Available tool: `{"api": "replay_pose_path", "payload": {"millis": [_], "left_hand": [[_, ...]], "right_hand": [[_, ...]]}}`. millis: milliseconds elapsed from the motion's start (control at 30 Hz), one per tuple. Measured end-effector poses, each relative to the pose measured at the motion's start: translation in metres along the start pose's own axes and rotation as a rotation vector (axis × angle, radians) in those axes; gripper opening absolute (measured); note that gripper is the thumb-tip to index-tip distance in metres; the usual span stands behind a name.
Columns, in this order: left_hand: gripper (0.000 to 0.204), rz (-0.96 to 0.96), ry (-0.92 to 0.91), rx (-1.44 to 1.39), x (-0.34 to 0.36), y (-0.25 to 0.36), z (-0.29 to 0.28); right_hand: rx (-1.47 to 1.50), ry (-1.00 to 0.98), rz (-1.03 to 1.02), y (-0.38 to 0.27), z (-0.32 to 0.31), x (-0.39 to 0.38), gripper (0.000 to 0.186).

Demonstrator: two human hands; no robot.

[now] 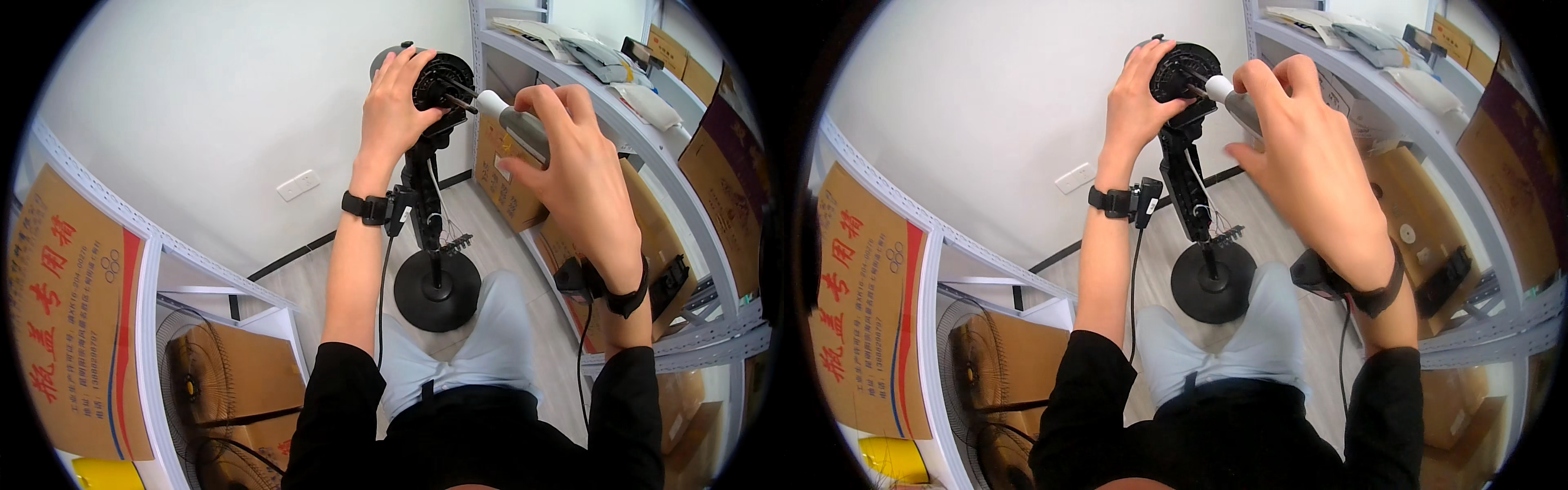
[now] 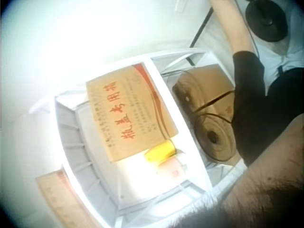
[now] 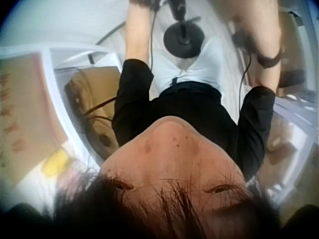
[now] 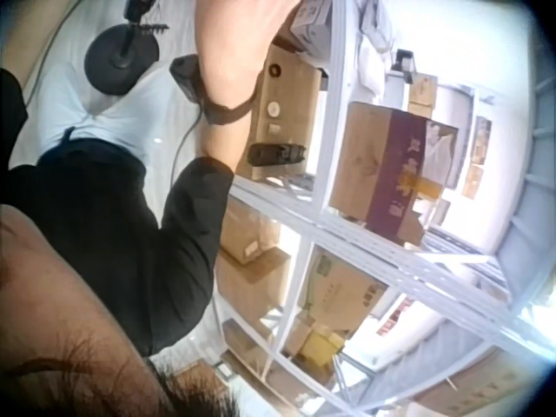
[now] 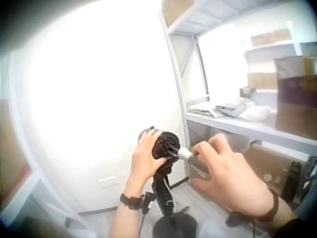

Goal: The person is repairing a fan motor. They use a screwdriver to loosen and tighten screws on the motor housing, then remove a black plastic component from the fan stand.

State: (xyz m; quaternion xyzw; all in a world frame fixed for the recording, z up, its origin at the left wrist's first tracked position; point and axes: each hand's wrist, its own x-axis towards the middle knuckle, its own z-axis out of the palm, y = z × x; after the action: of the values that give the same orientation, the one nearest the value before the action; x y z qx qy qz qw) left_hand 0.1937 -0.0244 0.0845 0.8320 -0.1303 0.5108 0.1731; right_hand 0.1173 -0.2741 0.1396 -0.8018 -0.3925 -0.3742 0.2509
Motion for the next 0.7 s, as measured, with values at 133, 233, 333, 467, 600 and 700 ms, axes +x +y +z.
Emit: {"api": "replay_pose_path", "payload": {"millis": [133, 233, 333, 467, 600, 700], "left_hand": [[0.078, 0.017, 0.01, 0.005, 0.001, 0.0, 0.001], [0.078, 0.0, 0.007, -0.007, 0.001, 0.0, 0.002], [0.077, 0.001, 0.004, -0.023, 0.001, -0.002, 0.002], [0.078, 0.027, 0.014, -0.019, 0.001, -0.003, 0.002], [0.078, 0.022, 0.021, -0.029, 0.001, -0.003, 0.002], [0.077, 0.024, 0.014, -0.042, 0.002, -0.003, 0.001]], "right_hand": [[-0.096, -0.055, 0.099, -0.002, -0.004, 0.001, 0.031], [-0.126, -0.124, 0.218, 0.008, 0.002, 0.007, 0.032], [-0.05, 0.014, 0.036, 0.005, -0.001, 0.003, 0.03], [-0.114, -0.034, 0.088, -0.005, -0.007, 0.002, 0.031], [-0.154, -0.091, 0.219, -0.003, -0.004, 0.009, 0.032], [-0.121, -0.029, 0.132, 0.001, -0.003, 0.008, 0.032]]}}
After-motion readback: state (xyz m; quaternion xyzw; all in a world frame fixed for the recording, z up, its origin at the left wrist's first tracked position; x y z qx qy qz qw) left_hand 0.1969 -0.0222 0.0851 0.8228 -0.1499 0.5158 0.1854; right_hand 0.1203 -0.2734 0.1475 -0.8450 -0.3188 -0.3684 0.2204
